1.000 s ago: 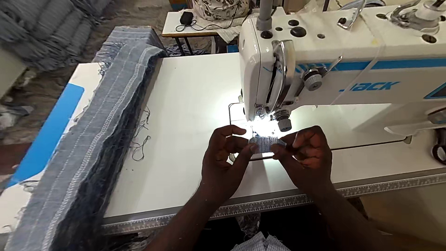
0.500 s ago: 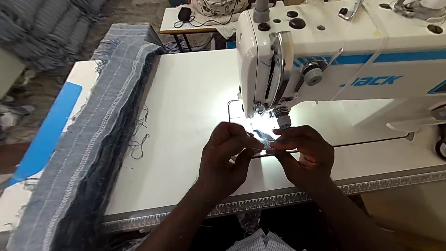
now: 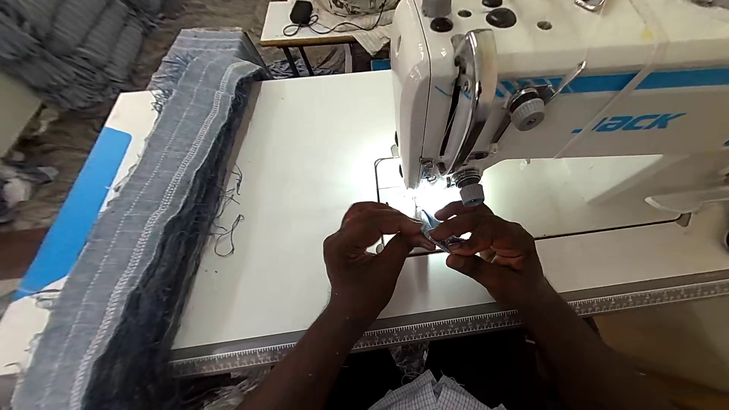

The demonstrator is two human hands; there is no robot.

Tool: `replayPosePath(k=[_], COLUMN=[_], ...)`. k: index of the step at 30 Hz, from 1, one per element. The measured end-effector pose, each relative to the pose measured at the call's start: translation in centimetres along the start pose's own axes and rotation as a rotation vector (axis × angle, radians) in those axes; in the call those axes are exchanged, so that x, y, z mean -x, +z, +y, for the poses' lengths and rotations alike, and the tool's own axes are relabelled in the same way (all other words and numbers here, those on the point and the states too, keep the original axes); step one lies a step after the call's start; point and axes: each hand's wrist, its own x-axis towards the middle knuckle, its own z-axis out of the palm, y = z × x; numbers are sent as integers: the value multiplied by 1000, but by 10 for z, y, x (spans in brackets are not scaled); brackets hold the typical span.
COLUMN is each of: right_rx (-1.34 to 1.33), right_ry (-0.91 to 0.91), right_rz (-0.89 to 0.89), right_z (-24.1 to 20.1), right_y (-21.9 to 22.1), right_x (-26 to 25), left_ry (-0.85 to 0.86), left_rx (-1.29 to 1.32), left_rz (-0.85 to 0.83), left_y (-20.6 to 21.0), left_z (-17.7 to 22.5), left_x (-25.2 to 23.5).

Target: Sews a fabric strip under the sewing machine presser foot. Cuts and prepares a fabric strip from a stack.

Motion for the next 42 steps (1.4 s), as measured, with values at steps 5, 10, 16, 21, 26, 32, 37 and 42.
replayPosePath(k=[5,10,16,21,26,32,37,42], right_rx=[170,166,296,290,537,566,472,340], right_ry=[-24,125,33,-51,-180,-203,-201,-78], right_rz=[86,321,364,204,-99,-142,-117,26], right_z=[-2,-7,-5,-3,-17,-18,-13,-12], right_y=[-7,2,-7,-18,-26,-26,-33,-19], right_x=[0,7,9,4,-13,-19,-22,-9], left_ry=[287,58,18,41,120,175,99,-67], left_rx=[-311,126,185,167,104,12,140,250], left_rz=[-155,-393,-429,-472,-566,-579,-579,-304], left_y=[-4,-4,1,-3,-10,-5,-3,9], left_z=[7,-1,-2,-1,-4,-2,-8,2], left_x=[-4,-12,-14,-19,-31,-34,-35,-25])
